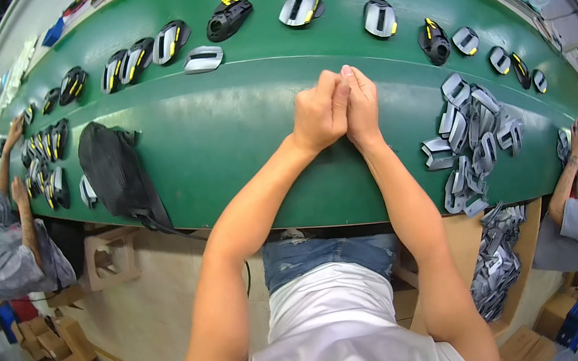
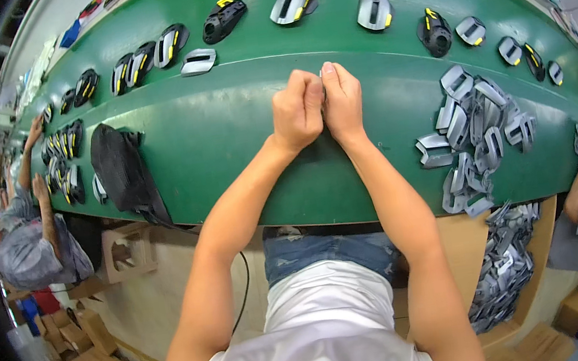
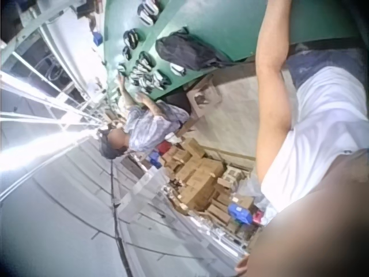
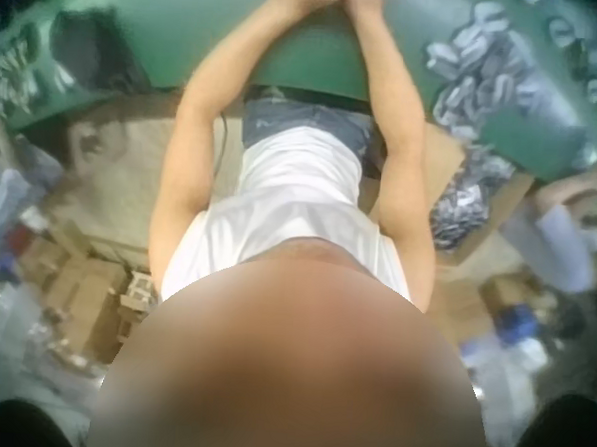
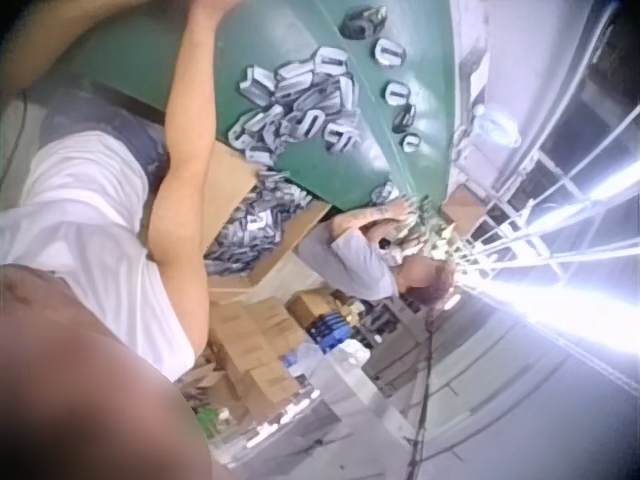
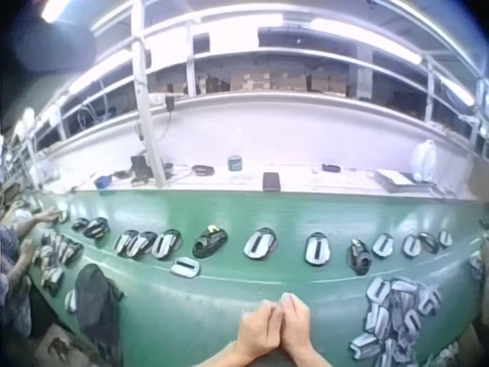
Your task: Assembling plastic casings and internal components for electronic devices on a factory line.
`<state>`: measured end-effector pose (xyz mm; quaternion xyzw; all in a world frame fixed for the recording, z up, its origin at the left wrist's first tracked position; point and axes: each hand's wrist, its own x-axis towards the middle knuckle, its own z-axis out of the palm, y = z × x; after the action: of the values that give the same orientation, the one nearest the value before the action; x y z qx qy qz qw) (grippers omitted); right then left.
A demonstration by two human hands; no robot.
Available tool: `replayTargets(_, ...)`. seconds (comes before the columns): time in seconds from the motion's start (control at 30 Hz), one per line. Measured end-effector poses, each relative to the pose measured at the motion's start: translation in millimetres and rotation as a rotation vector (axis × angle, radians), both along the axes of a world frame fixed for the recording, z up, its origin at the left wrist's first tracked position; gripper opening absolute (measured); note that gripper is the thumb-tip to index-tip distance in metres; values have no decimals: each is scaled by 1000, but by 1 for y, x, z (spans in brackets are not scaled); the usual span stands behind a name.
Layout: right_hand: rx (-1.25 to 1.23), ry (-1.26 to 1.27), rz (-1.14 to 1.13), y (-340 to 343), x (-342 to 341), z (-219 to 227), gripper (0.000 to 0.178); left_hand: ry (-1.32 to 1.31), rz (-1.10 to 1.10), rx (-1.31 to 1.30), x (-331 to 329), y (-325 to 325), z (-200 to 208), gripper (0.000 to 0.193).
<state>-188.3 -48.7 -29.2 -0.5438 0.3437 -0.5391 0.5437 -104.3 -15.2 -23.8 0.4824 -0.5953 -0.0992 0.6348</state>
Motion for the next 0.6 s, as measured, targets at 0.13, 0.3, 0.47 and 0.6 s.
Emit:
replayTargets(0.13,-36,-34,29,5,-3,-1,32,85,12,70,-2,2,5,16)
replayTargets(0.3,-68,-58,32,5,-5,5,29,159,42,148,-1,-3,11,21)
replayTargets(0.47,-115,-54,38,5,-6,-1,27,181,40,101,-2,-1,8,24)
replayTargets(0.6,-64,-85,30,7,-2,0,24,207,52,136,0,-1,11,23)
